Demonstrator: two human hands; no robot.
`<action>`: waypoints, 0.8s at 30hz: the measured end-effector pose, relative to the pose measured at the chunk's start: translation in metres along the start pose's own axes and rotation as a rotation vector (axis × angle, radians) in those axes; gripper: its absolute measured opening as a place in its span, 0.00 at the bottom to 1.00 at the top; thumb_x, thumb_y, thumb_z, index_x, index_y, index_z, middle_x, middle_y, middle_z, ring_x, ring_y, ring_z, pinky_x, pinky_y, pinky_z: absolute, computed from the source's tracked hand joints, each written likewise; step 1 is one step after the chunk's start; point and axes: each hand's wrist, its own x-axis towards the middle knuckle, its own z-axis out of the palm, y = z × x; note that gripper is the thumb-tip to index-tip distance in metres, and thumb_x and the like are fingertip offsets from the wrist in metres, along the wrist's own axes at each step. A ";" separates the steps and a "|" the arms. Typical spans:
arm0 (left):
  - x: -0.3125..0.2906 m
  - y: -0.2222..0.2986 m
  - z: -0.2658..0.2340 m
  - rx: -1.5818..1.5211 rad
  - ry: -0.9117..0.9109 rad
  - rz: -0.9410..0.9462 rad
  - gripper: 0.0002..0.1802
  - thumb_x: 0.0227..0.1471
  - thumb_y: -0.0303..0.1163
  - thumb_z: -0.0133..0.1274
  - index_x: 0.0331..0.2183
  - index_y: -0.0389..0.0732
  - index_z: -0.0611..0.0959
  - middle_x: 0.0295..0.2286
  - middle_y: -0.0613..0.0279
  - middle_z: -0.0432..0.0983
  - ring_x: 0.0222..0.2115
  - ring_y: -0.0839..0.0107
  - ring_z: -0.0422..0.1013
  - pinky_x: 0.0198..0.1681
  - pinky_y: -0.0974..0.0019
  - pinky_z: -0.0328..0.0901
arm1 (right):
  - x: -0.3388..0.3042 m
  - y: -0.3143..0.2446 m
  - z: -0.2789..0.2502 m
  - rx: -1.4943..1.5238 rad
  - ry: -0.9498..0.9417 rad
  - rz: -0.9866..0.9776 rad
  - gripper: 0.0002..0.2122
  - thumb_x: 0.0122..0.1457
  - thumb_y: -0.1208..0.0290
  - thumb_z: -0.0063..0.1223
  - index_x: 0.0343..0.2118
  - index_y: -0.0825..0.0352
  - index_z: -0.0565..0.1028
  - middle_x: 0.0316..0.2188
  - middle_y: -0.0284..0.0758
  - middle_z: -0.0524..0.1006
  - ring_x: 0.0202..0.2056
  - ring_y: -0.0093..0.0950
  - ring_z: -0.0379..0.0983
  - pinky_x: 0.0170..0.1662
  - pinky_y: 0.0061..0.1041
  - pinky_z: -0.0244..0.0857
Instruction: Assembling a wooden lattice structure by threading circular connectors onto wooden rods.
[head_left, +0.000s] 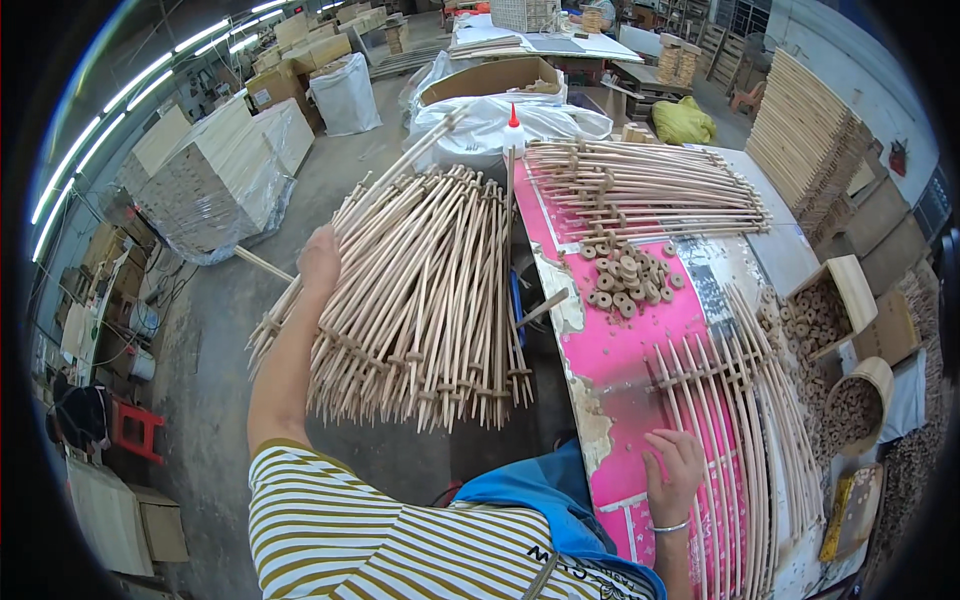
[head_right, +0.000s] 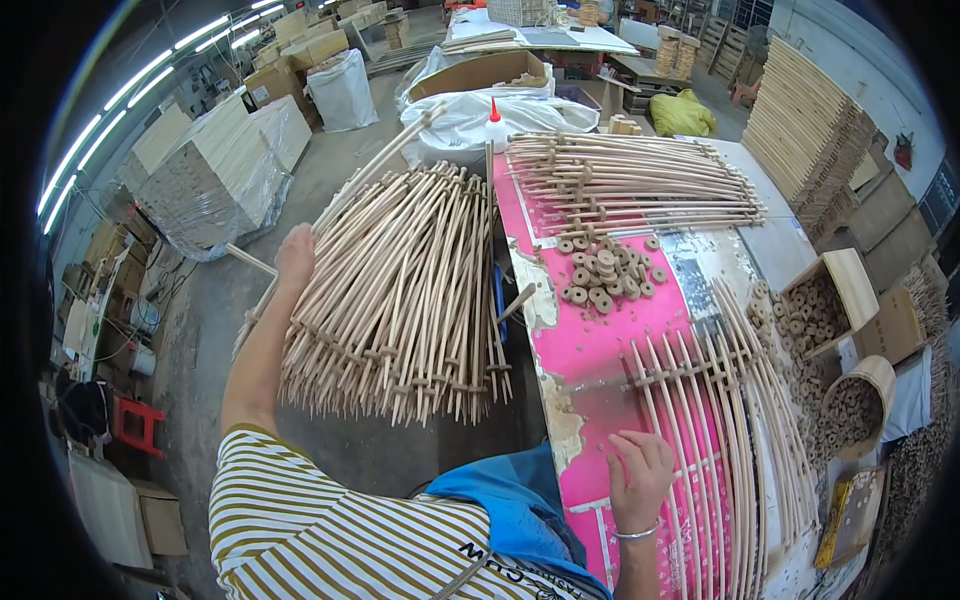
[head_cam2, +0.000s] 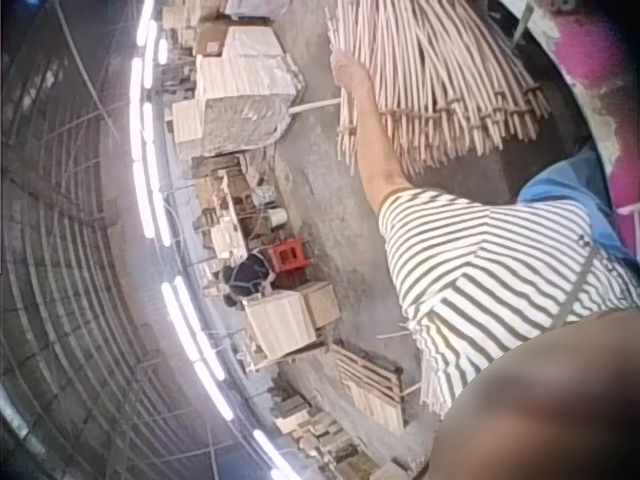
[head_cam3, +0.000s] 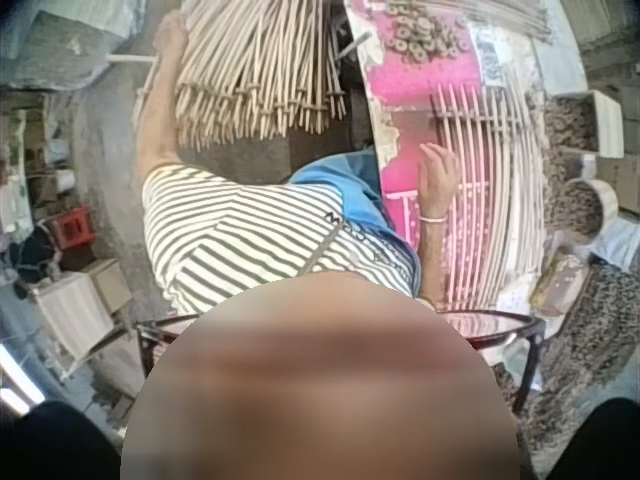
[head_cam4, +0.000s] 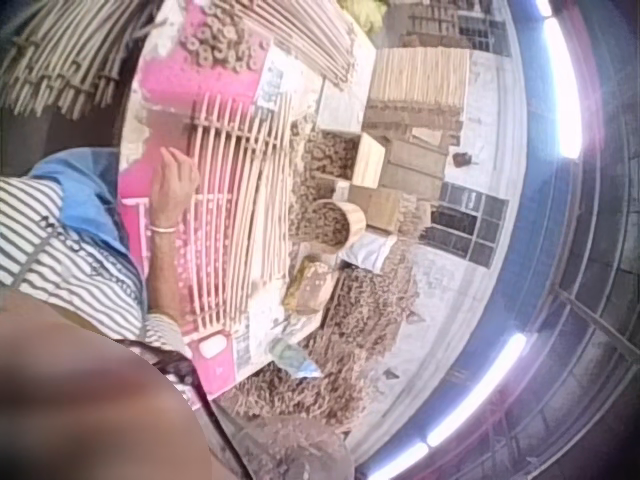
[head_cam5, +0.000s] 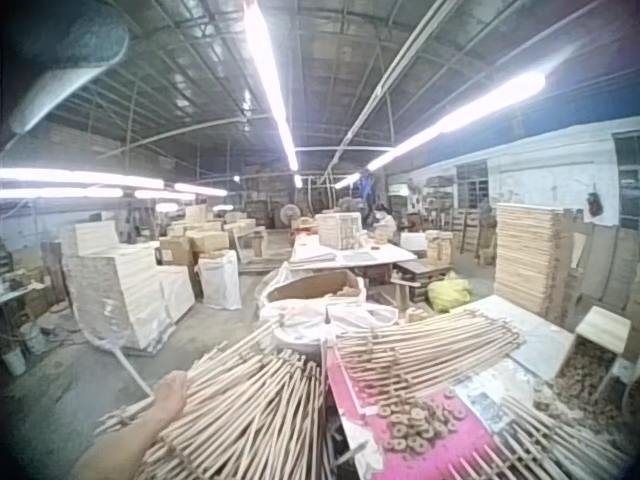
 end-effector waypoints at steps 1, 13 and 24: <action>0.005 -0.004 0.013 0.073 -0.071 -0.052 0.09 0.60 0.36 0.53 0.36 0.41 0.78 0.38 0.50 0.78 0.43 0.46 0.75 0.43 0.44 0.70 | 0.001 0.001 0.003 -0.003 -0.003 0.005 0.12 0.51 0.80 0.62 0.40 0.66 0.80 0.41 0.38 0.79 0.47 0.39 0.73 0.54 0.38 0.63; 0.029 -0.041 0.127 0.151 -0.330 -0.222 0.13 0.60 0.34 0.49 0.42 0.40 0.83 0.42 0.45 0.81 0.46 0.46 0.78 0.48 0.44 0.71 | -0.001 0.018 0.016 0.012 -0.046 0.225 0.13 0.51 0.81 0.63 0.41 0.66 0.81 0.41 0.37 0.79 0.47 0.38 0.73 0.53 0.37 0.62; 0.018 -0.017 0.155 0.098 -0.456 -0.282 0.16 0.59 0.37 0.50 0.44 0.39 0.83 0.46 0.41 0.80 0.49 0.46 0.76 0.51 0.45 0.70 | -0.023 0.011 0.007 -0.051 0.002 0.351 0.12 0.52 0.81 0.62 0.40 0.66 0.81 0.40 0.37 0.79 0.45 0.38 0.74 0.51 0.36 0.63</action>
